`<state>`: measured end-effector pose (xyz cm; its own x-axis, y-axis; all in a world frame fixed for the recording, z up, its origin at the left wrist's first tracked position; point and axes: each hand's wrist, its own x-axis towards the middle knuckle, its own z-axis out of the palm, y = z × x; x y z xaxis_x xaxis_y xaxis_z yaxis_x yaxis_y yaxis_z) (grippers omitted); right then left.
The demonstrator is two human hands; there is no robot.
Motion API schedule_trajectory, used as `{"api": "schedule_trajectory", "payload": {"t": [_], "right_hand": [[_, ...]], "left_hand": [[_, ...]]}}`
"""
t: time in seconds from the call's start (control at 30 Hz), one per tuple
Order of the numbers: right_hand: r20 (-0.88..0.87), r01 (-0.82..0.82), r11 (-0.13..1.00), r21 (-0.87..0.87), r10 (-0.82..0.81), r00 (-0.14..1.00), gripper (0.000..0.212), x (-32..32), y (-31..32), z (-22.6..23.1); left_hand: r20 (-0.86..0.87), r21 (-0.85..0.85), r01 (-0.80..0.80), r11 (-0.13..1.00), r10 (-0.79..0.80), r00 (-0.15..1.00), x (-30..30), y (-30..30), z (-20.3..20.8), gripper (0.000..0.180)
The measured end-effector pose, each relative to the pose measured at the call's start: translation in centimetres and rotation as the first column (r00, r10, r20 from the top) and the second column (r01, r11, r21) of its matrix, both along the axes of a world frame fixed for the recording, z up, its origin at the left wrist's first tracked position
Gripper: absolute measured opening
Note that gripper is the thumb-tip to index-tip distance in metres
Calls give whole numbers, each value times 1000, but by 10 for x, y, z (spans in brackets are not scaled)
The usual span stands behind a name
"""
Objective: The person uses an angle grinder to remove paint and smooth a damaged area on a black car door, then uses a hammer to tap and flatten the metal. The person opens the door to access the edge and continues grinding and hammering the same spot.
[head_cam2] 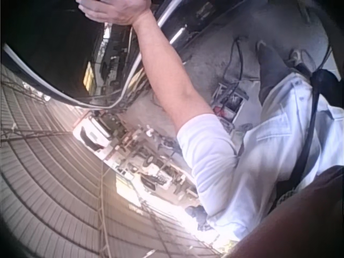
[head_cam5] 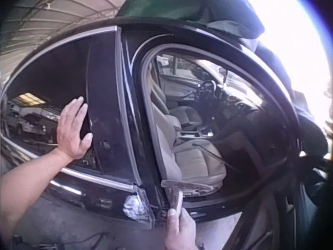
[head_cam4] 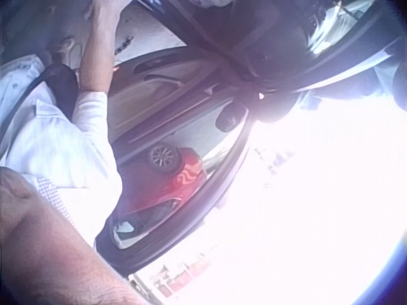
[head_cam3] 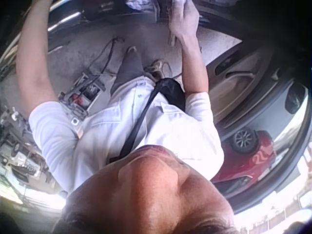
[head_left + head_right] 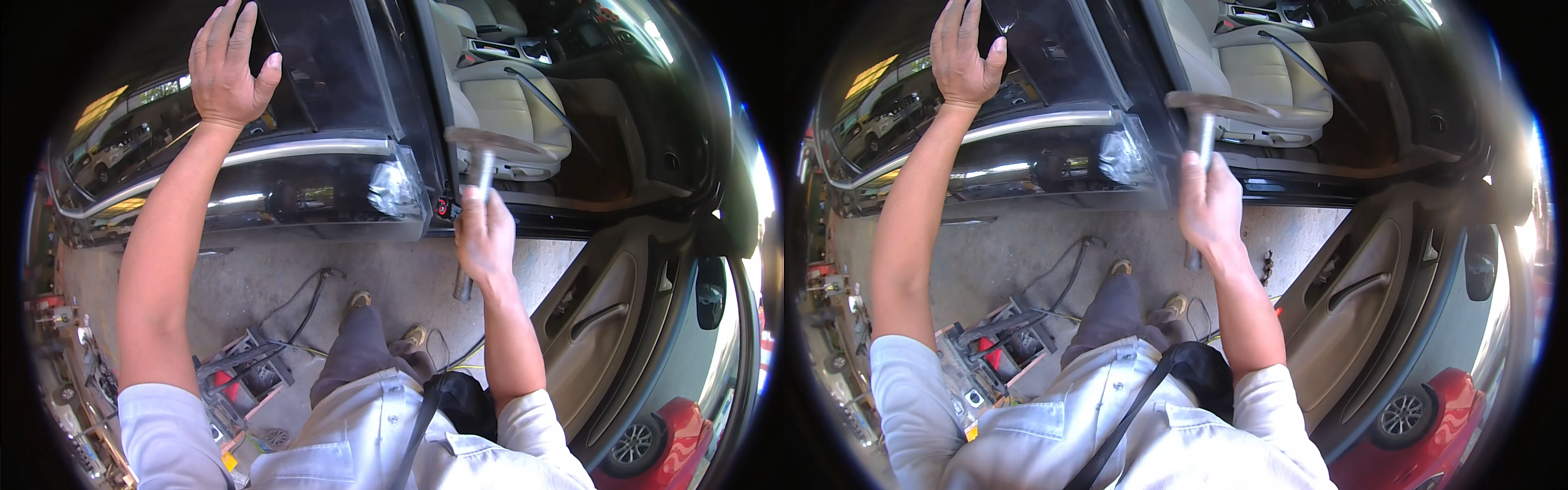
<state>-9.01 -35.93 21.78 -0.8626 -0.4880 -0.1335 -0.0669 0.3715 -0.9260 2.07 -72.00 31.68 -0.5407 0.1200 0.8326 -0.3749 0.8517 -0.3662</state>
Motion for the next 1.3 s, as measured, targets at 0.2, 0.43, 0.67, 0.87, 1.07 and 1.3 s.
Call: {"api": "schedule_trajectory", "payload": {"t": [0.2,0.43,0.67,0.87,1.07,1.3], "right_hand": [[-83,-293,942,163,309,947,48,7,-8,-6],[-205,-343,932,119,361,910,47,0,-5,-18],[108,118,898,-423,-80,991,37,6,-10,-16],[-111,-108,993,-39,103,988,43,1,-6,-12],[-192,-282,939,195,319,928,48,9,-15,-5],[229,55,986,-155,-18,973,42,14,33,0]], "left_hand": [[4,4,-15,1000,15,1000,0,2,1,75],[-4,7,13,1000,-13,1000,1,6,2,74],[-14,1,25,1000,-25,1000,0,6,2,72],[-12,12,34,999,-34,999,1,5,3,73],[-70,26,92,995,-90,993,-2,-2,-3,68],[-99,50,128,990,-123,987,-6,-8,-8,65]]}}
